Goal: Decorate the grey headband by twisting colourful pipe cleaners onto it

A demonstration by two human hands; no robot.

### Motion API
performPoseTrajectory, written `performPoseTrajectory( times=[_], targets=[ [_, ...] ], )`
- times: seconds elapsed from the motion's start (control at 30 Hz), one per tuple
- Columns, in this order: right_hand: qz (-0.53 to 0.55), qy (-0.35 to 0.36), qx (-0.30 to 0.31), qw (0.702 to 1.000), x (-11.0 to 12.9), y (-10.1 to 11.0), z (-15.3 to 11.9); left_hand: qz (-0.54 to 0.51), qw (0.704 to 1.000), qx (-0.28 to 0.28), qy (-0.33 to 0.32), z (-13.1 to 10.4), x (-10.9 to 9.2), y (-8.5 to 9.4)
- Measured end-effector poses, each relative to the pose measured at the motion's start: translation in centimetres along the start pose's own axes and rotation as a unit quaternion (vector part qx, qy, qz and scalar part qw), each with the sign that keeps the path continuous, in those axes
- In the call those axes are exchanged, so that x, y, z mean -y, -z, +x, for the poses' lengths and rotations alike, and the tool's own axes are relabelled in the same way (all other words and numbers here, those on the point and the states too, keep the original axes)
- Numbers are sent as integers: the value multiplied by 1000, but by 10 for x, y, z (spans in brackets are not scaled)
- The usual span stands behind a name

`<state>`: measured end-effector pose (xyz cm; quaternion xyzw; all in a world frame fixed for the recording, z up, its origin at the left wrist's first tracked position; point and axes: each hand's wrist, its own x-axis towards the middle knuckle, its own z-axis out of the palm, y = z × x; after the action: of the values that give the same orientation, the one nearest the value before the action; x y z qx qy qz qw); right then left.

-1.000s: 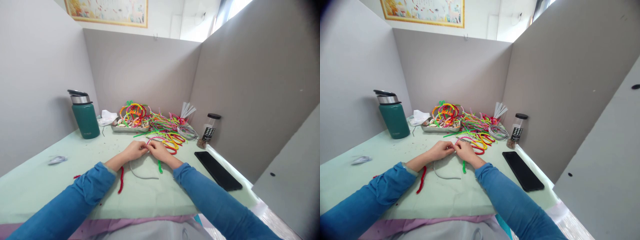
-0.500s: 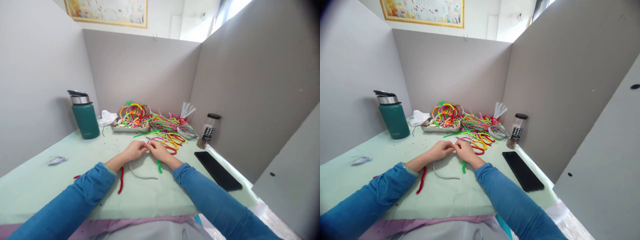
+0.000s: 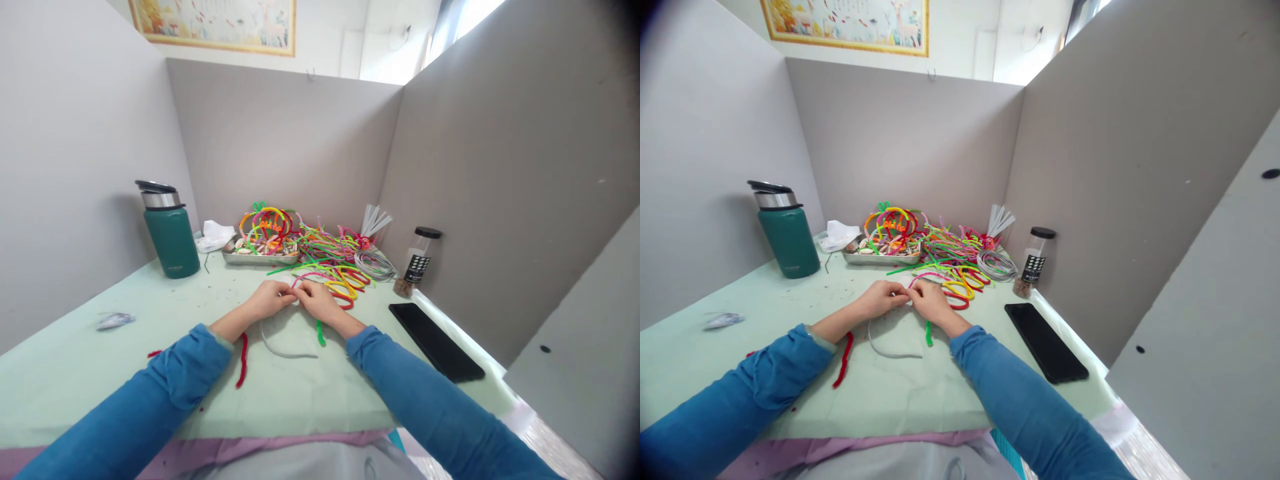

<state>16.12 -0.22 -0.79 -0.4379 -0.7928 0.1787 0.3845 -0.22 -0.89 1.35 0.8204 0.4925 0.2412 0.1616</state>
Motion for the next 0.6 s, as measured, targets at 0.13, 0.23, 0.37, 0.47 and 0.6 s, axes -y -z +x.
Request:
performPoseTrajectory(
  times=[0.13, 0.23, 0.37, 0.47, 0.6],
  targets=[
    [5, 0, 1, 1000, 1, 1, 0, -3, 1000, -21, 6, 1, 0, -2],
    [10, 0, -2, 1000, 1, 1, 1, 0, 1000, -30, 8, 1, 1, -2],
    [16, -4, -6, 1000, 1, 0, 1, 6, 999, -38, 12, 2, 1, -2],
    [21, -8, -7, 1000, 1, 0, 2, 10, 999, -41, 11, 2, 2, -2],
    [29, -13, -5, 999, 1, 0, 2, 12, 999, -41, 6, 3, 3, -3]
  ],
)
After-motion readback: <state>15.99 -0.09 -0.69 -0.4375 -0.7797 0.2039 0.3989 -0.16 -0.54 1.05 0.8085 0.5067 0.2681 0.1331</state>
